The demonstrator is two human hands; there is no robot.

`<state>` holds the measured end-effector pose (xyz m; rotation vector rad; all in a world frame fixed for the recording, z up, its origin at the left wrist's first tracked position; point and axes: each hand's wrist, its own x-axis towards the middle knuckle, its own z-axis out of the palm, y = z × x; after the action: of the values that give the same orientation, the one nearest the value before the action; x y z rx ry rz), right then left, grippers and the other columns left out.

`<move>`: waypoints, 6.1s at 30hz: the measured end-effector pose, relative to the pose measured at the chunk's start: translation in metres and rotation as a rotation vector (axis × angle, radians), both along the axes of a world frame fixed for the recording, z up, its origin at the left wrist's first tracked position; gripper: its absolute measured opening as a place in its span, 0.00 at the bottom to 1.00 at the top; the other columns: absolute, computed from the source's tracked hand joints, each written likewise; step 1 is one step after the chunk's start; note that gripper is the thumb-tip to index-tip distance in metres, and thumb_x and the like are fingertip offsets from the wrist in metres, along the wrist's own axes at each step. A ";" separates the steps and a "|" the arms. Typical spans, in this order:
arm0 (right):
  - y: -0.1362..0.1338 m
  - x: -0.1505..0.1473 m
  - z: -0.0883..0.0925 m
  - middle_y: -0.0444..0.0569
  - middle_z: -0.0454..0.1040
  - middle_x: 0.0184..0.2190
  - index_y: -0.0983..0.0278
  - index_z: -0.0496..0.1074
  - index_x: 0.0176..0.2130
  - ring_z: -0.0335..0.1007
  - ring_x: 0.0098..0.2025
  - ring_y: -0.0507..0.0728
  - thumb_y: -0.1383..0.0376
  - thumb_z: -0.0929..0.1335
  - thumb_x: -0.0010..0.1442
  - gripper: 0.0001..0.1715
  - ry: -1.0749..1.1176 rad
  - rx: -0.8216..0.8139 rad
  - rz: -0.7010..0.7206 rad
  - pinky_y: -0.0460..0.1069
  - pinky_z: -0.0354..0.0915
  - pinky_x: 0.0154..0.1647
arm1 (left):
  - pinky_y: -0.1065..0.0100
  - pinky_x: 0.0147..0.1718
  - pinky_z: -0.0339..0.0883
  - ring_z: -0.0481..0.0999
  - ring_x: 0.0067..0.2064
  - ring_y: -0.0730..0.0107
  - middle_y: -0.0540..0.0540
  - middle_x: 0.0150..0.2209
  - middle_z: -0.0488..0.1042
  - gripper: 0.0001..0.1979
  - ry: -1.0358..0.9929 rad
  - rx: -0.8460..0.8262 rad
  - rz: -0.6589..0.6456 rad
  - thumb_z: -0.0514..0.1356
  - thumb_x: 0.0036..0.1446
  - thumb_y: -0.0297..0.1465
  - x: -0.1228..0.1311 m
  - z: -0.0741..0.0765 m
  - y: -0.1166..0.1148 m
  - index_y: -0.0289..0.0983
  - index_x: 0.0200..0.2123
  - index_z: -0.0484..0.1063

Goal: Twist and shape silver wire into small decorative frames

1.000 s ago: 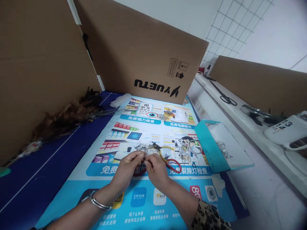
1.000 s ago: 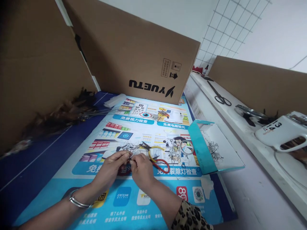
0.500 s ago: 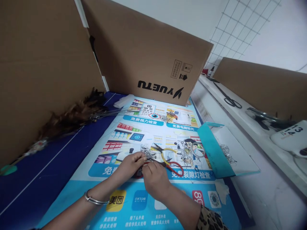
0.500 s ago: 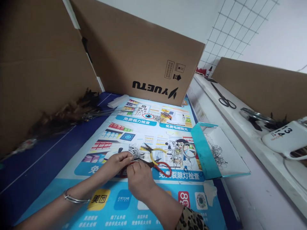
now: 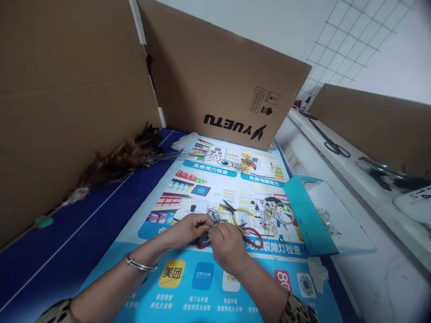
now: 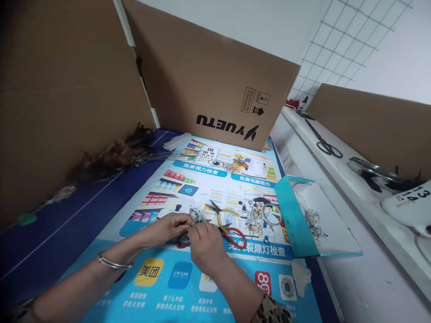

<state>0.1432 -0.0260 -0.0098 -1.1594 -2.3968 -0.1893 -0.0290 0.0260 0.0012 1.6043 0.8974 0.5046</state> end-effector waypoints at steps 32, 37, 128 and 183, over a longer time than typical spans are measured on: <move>0.000 -0.002 0.001 0.51 0.68 0.32 0.66 0.67 0.38 0.60 0.34 0.55 0.71 0.59 0.60 0.10 -0.018 0.018 0.015 0.52 0.57 0.34 | 0.73 0.30 0.57 0.69 0.30 0.71 0.51 0.27 0.71 0.08 0.255 0.358 0.012 0.50 0.53 0.27 0.005 -0.004 -0.002 0.37 0.27 0.68; 0.004 0.004 0.005 0.51 0.68 0.32 0.66 0.67 0.40 0.60 0.35 0.56 0.72 0.59 0.60 0.11 -0.037 0.051 0.017 0.52 0.56 0.34 | 0.72 0.32 0.59 0.68 0.31 0.70 0.50 0.28 0.70 0.07 0.193 0.335 -0.023 0.50 0.51 0.25 0.003 0.000 -0.003 0.36 0.27 0.67; -0.005 -0.011 0.003 0.50 0.66 0.30 0.64 0.68 0.30 0.57 0.34 0.55 0.69 0.60 0.60 0.09 0.121 -0.156 -0.060 0.52 0.56 0.35 | 0.75 0.18 0.43 0.52 0.18 0.80 0.56 0.16 0.57 0.13 -0.331 -0.347 0.385 0.59 0.52 0.40 0.013 -0.006 -0.014 0.34 0.30 0.68; 0.020 0.019 0.009 0.46 0.67 0.28 0.64 0.69 0.30 0.63 0.34 0.54 0.67 0.63 0.59 0.07 0.491 -0.361 -0.116 0.48 0.60 0.35 | 0.72 0.26 0.54 0.63 0.26 0.72 0.52 0.22 0.63 0.08 0.155 0.393 0.176 0.49 0.53 0.28 0.026 -0.002 -0.019 0.37 0.23 0.61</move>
<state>0.1618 -0.0059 -0.0004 -1.3189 -1.9713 0.4607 -0.0033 0.0071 -0.0007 1.9496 1.1126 0.7209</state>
